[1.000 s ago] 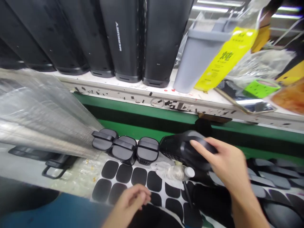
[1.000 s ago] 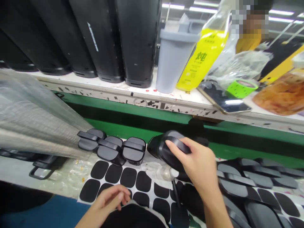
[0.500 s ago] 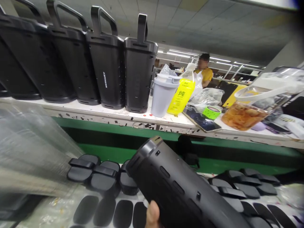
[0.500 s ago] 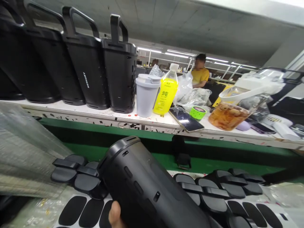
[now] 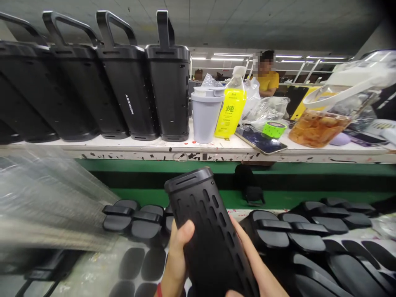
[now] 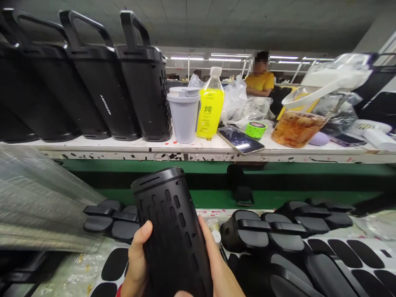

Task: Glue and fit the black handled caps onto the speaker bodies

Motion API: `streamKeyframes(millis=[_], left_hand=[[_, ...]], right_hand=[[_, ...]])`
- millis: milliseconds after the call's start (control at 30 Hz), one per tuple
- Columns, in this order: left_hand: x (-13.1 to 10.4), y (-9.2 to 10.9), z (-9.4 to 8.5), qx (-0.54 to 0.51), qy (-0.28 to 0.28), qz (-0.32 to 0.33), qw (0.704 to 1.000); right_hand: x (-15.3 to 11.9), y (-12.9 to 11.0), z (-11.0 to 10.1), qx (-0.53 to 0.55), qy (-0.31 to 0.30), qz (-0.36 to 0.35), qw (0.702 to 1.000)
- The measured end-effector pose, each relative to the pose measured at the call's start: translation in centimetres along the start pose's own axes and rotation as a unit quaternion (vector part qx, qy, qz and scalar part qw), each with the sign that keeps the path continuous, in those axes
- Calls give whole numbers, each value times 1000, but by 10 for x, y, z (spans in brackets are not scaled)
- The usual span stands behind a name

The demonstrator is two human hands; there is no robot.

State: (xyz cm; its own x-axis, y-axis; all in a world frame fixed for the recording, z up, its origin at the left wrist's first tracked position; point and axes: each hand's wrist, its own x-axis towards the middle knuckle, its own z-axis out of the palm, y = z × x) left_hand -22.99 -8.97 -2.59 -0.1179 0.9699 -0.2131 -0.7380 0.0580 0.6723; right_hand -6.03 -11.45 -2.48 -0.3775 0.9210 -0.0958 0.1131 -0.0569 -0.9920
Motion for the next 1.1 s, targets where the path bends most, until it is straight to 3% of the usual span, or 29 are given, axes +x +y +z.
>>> streamKeyframes(millis=[67,133,267,433,567,700,900,1000,1100], left_hand=[[3,4,2,27,2,-5,1000],[6,7,3,38,7,-19,999],[9,6,2,60,-1,-33,998],[13,2,5,124,-37,34,991],[16,5,11,130,-59,25,989],[10,16,22,135,-87,74,984],[5,31,44,164,-125,239,949],[13,36,48,160,-125,235,951],[23,38,47,107,-77,171,976]], right_hand=[[4,-10,7,20,-45,30,998],[5,-13,7,17,-49,57,997],[4,-4,5,14,-17,70,997],[2,1,9,49,52,83,994],[0,-3,10,33,97,100,990],[3,2,6,33,90,40,995],[21,6,-4,-42,89,-61,993],[27,2,-9,-28,96,-72,992],[26,0,-15,8,80,-99,992]])
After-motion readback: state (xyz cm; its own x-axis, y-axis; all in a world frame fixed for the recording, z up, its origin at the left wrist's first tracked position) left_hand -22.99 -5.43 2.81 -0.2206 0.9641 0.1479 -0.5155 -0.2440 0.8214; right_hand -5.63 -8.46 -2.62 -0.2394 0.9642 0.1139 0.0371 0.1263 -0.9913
